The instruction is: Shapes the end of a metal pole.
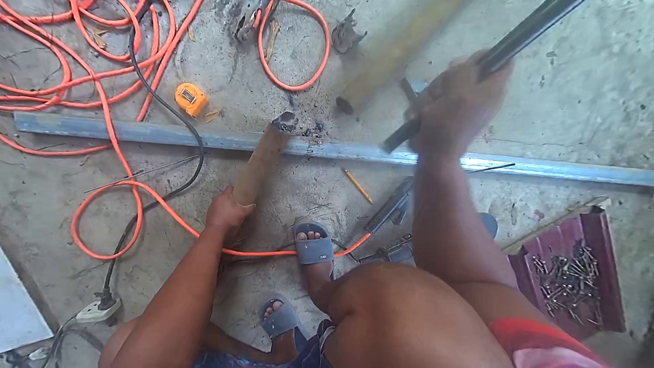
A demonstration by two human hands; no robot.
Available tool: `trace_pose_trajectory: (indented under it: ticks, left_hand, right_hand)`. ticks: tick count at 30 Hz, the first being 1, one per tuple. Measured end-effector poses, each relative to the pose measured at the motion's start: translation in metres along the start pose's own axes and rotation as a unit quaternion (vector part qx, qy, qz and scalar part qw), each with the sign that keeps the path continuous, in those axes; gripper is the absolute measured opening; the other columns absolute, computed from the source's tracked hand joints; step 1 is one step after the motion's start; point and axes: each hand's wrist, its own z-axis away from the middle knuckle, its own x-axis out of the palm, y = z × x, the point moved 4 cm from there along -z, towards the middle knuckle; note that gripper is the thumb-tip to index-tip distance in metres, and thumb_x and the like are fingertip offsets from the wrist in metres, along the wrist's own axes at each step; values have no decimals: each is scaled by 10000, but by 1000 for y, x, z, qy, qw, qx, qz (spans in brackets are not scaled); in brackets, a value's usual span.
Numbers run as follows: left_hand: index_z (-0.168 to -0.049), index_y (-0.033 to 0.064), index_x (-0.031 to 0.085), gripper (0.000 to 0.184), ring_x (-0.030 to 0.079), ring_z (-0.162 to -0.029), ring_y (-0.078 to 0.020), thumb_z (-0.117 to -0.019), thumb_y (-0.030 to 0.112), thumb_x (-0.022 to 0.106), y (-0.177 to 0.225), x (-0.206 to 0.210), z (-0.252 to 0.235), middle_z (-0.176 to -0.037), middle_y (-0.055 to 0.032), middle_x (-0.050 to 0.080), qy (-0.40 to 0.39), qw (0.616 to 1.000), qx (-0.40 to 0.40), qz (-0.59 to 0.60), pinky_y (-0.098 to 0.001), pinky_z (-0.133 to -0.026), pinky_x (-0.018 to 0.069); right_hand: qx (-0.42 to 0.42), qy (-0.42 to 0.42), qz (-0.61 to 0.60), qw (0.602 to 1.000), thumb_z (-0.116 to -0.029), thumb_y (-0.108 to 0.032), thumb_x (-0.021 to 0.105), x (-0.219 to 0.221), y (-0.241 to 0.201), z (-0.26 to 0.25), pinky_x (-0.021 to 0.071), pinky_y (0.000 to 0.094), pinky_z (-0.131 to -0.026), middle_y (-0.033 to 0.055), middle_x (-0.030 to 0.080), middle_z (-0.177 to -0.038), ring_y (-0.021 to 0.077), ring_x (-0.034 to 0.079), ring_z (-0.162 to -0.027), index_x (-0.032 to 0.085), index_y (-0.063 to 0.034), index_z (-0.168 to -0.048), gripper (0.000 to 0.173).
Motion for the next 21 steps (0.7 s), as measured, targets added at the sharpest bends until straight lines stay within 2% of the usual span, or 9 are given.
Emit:
trace_pose_trajectory:
  ticks: [3, 5, 7, 10, 13, 14, 17, 19, 21]
  left_hand:
    - [-1367, 128, 583, 760, 695, -1073, -394, -759, 500, 849, 3, 4, 7, -1124, -196, 717, 5, 999, -22, -29, -666, -905, 536]
    - [-1384, 117, 575, 770, 687, -1121, -378, -787, 544, 805, 9, -2, 12, -1185, -184, 709, 4, 998, -38, -51, -641, -936, 536]
    - [-1370, 115, 579, 749, 682, -1135, -370, -804, 556, 795, 5, -2, 14, -1196, -178, 706, -10, 998, -38, -55, -631, -950, 531]
    - [-1358, 126, 589, 732, 682, -1134, -363, -798, 547, 802, 6, -9, 10, -1186, -171, 709, -14, 999, -28, -43, -630, -948, 532]
    - [-1348, 121, 594, 727, 689, -1104, -382, -796, 541, 810, 2, -7, 7, -1151, -188, 713, -14, 998, -34, -44, -644, -926, 533]
    - [-1342, 114, 594, 731, 690, -1092, -389, -791, 541, 814, 0, -4, 6, -1140, -192, 714, -11, 998, -33, -45, -651, -915, 534]
    - [-1356, 113, 576, 765, 692, -1103, -368, -777, 557, 803, 1, -3, 11, -1157, -172, 713, -4, 998, -28, -50, -628, -925, 545]
    - [-1388, 101, 570, 786, 679, -1149, -367, -792, 563, 790, 2, -11, 10, -1206, -179, 705, -8, 998, -28, -49, -618, -964, 531]
    - [-1391, 97, 567, 775, 675, -1152, -385, -807, 549, 803, -1, -10, 8, -1207, -199, 700, -26, 998, -28, -39, -633, -969, 525]
  right_hand:
    - [217, -202, 154, 943, -1060, -193, 474, 37, 82, 56, 482, 312, -477, -4, 488, -683, 104, 488, -498, 494, -36, -1214, 221]
    - [290, -314, 157, 890, -1057, -182, 509, 54, 85, 56, 427, 275, -434, -16, 473, -681, 86, 434, -472, 526, -64, -1207, 191]
    - [251, -289, 155, 911, -1051, -164, 522, 45, 46, 42, 447, 267, -463, -20, 497, -707, 77, 453, -492, 542, -56, -1234, 213]
    - [93, -122, 77, 985, -1033, -148, 527, 21, -14, 9, 486, 241, -456, -68, 473, -662, 49, 471, -468, 503, -84, -1153, 138]
    - [42, -17, 47, 998, -1048, -128, 474, 28, 9, 9, 537, 304, -456, -37, 457, -658, 92, 496, -463, 422, -47, -1124, 123]
    - [103, -40, 90, 990, -1053, -147, 468, 40, 38, 27, 543, 328, -491, -14, 478, -672, 107, 521, -490, 451, 2, -1173, 192]
    - [345, -250, 116, 897, -1065, -154, 477, 63, 98, 64, 411, 252, -420, -32, 425, -647, 71, 402, -453, 474, -76, -1135, 105]
    - [327, -282, 94, 897, -1066, -144, 498, 57, 72, 46, 405, 228, -410, -47, 442, -654, 52, 399, -449, 523, -79, -1148, 108]
    - [212, -215, 87, 949, -1047, -125, 512, 34, 24, 27, 440, 208, -438, -65, 465, -670, 29, 435, -465, 524, -81, -1155, 118]
